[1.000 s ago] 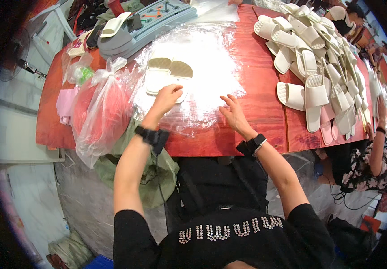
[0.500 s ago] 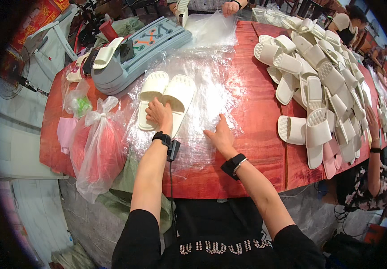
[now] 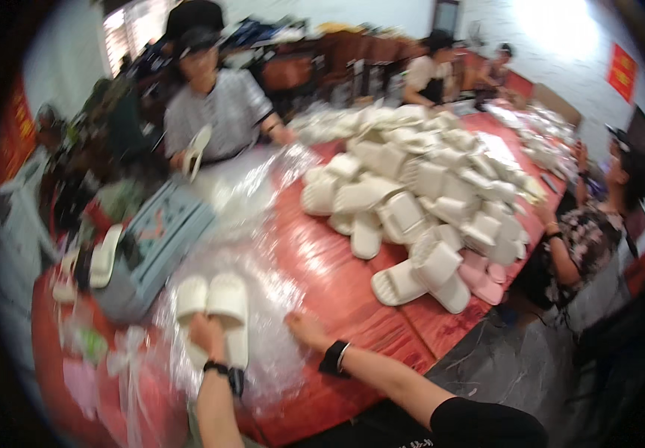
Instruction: Pack pairs of white slippers into clear plastic bags.
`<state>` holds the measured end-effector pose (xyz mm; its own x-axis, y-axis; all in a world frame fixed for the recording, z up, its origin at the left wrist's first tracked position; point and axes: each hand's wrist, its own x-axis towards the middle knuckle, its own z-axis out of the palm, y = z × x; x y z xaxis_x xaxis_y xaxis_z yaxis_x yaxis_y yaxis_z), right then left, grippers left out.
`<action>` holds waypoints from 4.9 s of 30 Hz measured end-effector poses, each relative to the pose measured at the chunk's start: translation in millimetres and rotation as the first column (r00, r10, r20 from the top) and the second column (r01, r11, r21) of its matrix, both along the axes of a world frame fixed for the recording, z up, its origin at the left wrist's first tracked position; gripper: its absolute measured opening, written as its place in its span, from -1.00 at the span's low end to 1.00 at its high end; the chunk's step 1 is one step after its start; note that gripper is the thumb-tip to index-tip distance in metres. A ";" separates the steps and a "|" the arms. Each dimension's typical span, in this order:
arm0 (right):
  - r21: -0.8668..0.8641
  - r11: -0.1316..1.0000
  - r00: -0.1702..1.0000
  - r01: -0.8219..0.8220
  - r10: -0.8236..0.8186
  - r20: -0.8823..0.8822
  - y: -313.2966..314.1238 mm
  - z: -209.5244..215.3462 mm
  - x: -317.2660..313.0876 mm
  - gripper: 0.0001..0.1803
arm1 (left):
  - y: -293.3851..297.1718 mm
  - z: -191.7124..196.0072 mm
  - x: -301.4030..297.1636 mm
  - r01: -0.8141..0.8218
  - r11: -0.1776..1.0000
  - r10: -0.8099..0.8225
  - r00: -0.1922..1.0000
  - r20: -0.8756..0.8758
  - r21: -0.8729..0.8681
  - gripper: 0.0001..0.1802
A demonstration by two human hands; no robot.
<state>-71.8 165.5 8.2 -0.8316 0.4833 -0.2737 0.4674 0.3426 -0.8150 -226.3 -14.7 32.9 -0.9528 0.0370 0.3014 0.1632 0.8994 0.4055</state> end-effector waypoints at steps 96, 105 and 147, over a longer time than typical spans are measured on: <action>0.277 0.940 0.945 0.200 -0.111 -0.306 8.0 39.4 158.3 -0.76 | 84.3 2.7 150.1 -0.512 0.004 -0.909 0.357 0.217 0.859 -0.55; -0.171 0.985 0.950 0.007 -0.060 -0.306 24.5 52.2 146.0 -0.64 | 47.8 57.6 210.7 0.210 0.595 -0.780 0.386 0.494 0.776 -0.61; 0.681 0.685 0.925 -0.259 0.379 -0.029 3.6 12.0 234.7 -0.31 | 51.9 29.7 180.5 0.338 0.930 -0.342 0.940 0.006 0.145 -0.65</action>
<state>163.0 169.1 20.2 -0.9705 0.1860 0.1532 0.1167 0.9190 -0.3767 -45.8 37.2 62.6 -0.8993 0.3200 0.2983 0.4350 0.7262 0.5323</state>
